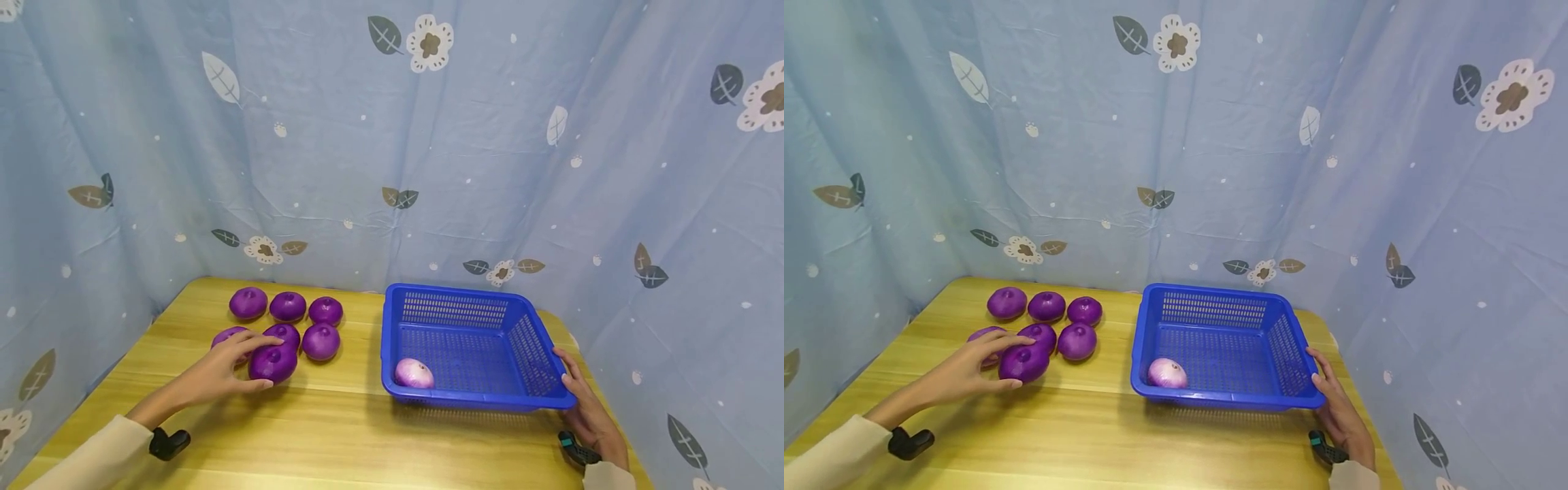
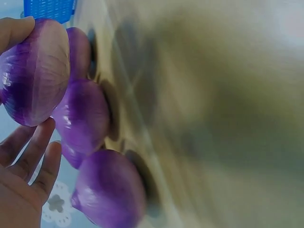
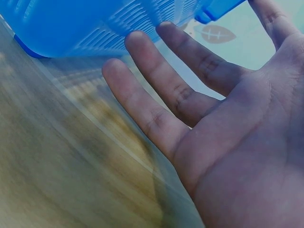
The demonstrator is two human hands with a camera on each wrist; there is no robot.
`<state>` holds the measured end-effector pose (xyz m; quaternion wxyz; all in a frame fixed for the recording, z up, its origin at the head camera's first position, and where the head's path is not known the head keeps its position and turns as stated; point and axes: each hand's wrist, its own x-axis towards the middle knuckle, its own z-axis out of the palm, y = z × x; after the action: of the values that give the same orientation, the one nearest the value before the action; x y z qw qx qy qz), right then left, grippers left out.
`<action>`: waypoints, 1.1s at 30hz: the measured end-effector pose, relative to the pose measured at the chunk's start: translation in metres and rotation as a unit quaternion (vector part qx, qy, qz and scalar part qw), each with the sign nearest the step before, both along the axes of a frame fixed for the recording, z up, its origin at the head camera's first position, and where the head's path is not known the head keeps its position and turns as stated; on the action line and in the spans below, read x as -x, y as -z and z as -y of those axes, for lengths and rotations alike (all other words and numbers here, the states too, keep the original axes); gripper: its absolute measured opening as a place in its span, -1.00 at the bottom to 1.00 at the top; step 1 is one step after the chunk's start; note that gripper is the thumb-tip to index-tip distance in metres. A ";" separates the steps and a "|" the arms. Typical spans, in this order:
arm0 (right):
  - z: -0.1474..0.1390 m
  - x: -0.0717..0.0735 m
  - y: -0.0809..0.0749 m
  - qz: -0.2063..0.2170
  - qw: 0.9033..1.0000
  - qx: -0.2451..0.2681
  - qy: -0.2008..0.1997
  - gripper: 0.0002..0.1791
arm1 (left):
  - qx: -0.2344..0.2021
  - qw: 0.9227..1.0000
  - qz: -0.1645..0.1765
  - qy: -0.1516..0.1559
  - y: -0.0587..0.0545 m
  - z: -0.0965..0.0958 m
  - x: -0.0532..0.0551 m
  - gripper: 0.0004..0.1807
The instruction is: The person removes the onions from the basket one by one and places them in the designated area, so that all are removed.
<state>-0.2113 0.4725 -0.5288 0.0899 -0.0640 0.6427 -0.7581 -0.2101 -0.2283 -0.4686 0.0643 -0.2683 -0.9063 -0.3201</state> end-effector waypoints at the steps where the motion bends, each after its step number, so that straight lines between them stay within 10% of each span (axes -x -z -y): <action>1: 0.000 0.000 0.000 0.000 1.000 -0.003 0.001 -0.46 | 0.001 1.000 0.000 -0.003 0.001 0.002 -0.002 -0.24; 19: 0.002 -0.002 -0.002 0.000 1.000 -0.028 0.015 -0.47 | 0.022 0.998 -0.051 -0.041 0.022 0.040 -0.019 -0.26; 33: 0.000 0.000 0.002 -0.004 1.000 -0.019 0.003 -0.45 | 0.033 0.997 -0.012 -0.069 0.029 0.059 -0.024 -0.25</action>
<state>-0.2113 0.4730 -0.5303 0.0860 -0.0635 0.6573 -0.7460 -0.1862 -0.2877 -0.4972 0.0887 -0.2108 -0.9320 -0.2813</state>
